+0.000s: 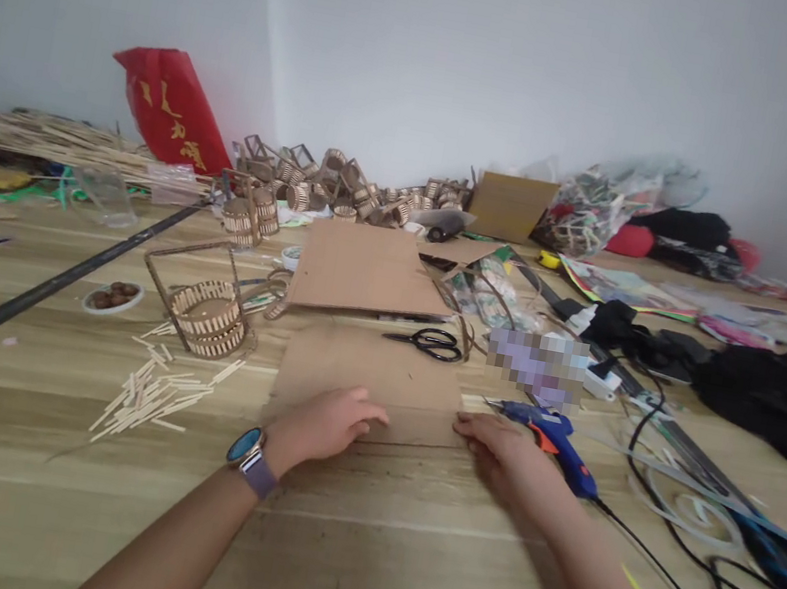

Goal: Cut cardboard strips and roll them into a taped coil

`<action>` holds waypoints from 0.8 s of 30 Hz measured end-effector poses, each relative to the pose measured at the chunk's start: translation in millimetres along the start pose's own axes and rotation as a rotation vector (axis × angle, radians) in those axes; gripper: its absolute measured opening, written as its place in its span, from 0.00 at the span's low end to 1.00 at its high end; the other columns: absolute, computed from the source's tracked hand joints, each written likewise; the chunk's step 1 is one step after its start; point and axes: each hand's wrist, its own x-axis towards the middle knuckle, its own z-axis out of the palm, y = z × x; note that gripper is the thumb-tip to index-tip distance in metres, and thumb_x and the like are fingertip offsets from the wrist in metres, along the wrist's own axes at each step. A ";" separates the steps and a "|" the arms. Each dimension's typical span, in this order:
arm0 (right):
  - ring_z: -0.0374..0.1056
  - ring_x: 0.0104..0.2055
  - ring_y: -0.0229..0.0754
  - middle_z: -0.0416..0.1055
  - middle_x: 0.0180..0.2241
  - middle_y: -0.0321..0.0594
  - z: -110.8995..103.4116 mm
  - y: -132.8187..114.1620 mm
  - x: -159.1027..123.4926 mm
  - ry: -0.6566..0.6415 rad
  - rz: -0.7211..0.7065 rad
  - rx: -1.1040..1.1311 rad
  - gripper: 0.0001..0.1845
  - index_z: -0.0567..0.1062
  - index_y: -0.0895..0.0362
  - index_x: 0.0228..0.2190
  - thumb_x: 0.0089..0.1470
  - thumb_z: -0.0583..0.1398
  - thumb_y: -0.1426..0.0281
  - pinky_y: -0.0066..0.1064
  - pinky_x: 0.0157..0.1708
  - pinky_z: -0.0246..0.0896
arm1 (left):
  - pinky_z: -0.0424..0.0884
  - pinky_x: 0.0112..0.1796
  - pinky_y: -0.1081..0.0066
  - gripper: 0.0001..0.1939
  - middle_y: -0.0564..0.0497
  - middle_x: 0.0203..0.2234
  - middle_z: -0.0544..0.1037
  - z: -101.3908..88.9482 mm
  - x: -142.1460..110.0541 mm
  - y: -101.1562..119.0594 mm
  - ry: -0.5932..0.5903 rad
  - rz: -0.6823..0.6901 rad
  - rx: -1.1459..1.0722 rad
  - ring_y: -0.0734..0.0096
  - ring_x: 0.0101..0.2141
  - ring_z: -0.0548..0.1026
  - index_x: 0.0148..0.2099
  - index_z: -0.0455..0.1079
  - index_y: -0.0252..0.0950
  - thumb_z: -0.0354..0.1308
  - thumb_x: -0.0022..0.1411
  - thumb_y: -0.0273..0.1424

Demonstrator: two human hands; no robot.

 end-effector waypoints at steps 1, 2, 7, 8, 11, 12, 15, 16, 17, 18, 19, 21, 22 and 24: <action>0.74 0.49 0.48 0.79 0.45 0.47 -1.5 -2.9 0.8 -0.009 0.006 -0.006 0.21 0.80 0.56 0.43 0.52 0.53 0.80 0.40 0.50 0.70 | 0.63 0.35 0.73 0.21 0.52 0.36 0.70 1.7 0.3 -1.1 -0.011 0.013 0.006 0.70 0.35 0.70 0.56 0.71 0.48 0.49 0.67 0.23; 0.73 0.50 0.48 0.78 0.46 0.47 -3.9 -5.8 1.4 -0.019 0.011 -0.011 0.21 0.80 0.55 0.42 0.52 0.53 0.80 0.40 0.50 0.69 | 0.62 0.33 0.73 0.24 0.52 0.34 0.69 3.1 0.6 -1.5 -0.022 0.023 0.016 0.70 0.34 0.70 0.58 0.69 0.51 0.48 0.67 0.23; 0.69 0.55 0.52 0.72 0.55 0.47 -35.3 -13.1 -9.6 -0.020 0.117 -0.072 0.17 0.79 0.53 0.42 0.57 0.53 0.73 0.44 0.52 0.67 | 0.57 0.30 0.73 0.26 0.51 0.31 0.65 6.4 1.0 -0.2 -0.035 0.030 0.044 0.70 0.30 0.65 0.60 0.68 0.55 0.45 0.68 0.23; 0.71 0.53 0.52 0.73 0.53 0.47 -44.1 -12.0 -16.1 -0.007 0.167 -0.091 0.17 0.79 0.53 0.43 0.60 0.52 0.70 0.43 0.51 0.67 | 0.57 0.30 0.73 0.26 0.52 0.31 0.64 6.2 1.0 0.0 -0.039 0.028 0.037 0.70 0.30 0.65 0.60 0.67 0.56 0.45 0.68 0.23; 0.75 0.45 0.52 0.78 0.45 0.45 -64.4 -5.0 -41.1 -0.008 0.365 -0.157 0.17 0.79 0.52 0.41 0.61 0.51 0.64 0.41 0.44 0.70 | 0.57 0.30 0.73 0.26 0.52 0.31 0.64 4.8 0.9 -0.3 -0.056 0.022 0.010 0.71 0.30 0.65 0.60 0.67 0.56 0.45 0.68 0.23; 0.76 0.43 0.53 0.79 0.43 0.45 -67.1 -2.4 -49.6 -0.049 0.436 -0.182 0.16 0.79 0.52 0.39 0.60 0.53 0.63 0.41 0.40 0.71 | 0.57 0.31 0.73 0.26 0.52 0.31 0.64 4.5 0.9 -0.8 -0.061 0.023 0.003 0.71 0.30 0.65 0.60 0.67 0.55 0.45 0.69 0.23; 0.77 0.39 0.56 0.80 0.40 0.46 -61.5 2.0 -69.3 -0.174 0.574 -0.221 0.15 0.79 0.52 0.40 0.55 0.58 0.62 0.40 0.35 0.70 | 0.57 0.32 0.73 0.26 0.52 0.32 0.64 4.5 1.1 -2.7 -0.061 0.030 -0.015 0.71 0.31 0.65 0.60 0.67 0.54 0.45 0.68 0.22; 0.76 0.40 0.56 0.79 0.42 0.47 -56.3 2.0 -73.5 -0.190 0.601 -0.231 0.16 0.79 0.53 0.42 0.54 0.58 0.62 0.41 0.35 0.70 | 0.58 0.32 0.73 0.27 0.52 0.32 0.64 4.7 1.1 -3.4 -0.059 0.035 -0.018 0.71 0.31 0.65 0.60 0.67 0.54 0.45 0.68 0.22; 0.76 0.42 0.57 0.79 0.43 0.48 -50.4 1.4 -76.6 -0.188 0.622 -0.242 0.18 0.78 0.54 0.44 0.53 0.58 0.63 0.41 0.36 0.70 | 0.58 0.32 0.73 0.28 0.52 0.32 0.64 5.0 1.2 -3.9 -0.057 0.040 -0.020 0.72 0.31 0.65 0.61 0.67 0.55 0.46 0.67 0.21; 0.75 0.43 0.57 0.78 0.45 0.50 -44.6 0.3 -78.9 -0.168 0.637 -0.254 0.20 0.77 0.55 0.46 0.53 0.58 0.63 0.42 0.38 0.70 | 0.58 0.32 0.73 0.28 0.52 0.32 0.64 5.1 1.1 -4.1 -0.057 0.044 -0.021 0.72 0.31 0.65 0.61 0.67 0.55 0.46 0.66 0.20; 0.75 0.44 0.57 0.77 0.46 0.52 -39.5 -1.1 -80.6 -0.141 0.645 -0.258 0.21 0.76 0.57 0.47 0.53 0.57 0.63 0.42 0.40 0.69 | 0.58 0.32 0.73 0.29 0.52 0.32 0.64 5.0 1.0 -4.1 -0.059 0.046 -0.021 0.72 0.31 0.65 0.61 0.66 0.55 0.46 0.66 0.20; 0.75 0.42 0.55 0.76 0.44 0.53 -32.8 -4.0 -83.3 -0.083 0.646 -0.230 0.21 0.76 0.58 0.46 0.52 0.56 0.63 0.41 0.40 0.69 | 0.58 0.32 0.73 0.28 0.52 0.32 0.64 4.5 0.7 -3.3 -0.059 0.042 -0.019 0.71 0.31 0.65 0.60 0.67 0.54 0.46 0.66 0.20; 0.75 0.39 0.54 0.76 0.41 0.52 -31.7 -5.5 -84.0 -0.045 0.645 -0.201 0.20 0.76 0.59 0.43 0.52 0.56 0.62 0.41 0.39 0.69 | 0.58 0.32 0.73 0.28 0.52 0.32 0.64 4.1 0.6 -2.7 -0.059 0.037 -0.018 0.71 0.31 0.65 0.60 0.67 0.54 0.46 0.66 0.20; 0.74 0.35 0.52 0.75 0.35 0.50 -33.3 -8.7 -82.8 0.048 0.665 -0.128 0.18 0.75 0.58 0.37 0.51 0.54 0.61 0.39 0.36 0.68 | 0.58 0.32 0.73 0.27 0.52 0.32 0.64 3.5 0.6 -2.1 -0.059 0.027 -0.015 0.71 0.31 0.65 0.60 0.67 0.55 0.45 0.67 0.21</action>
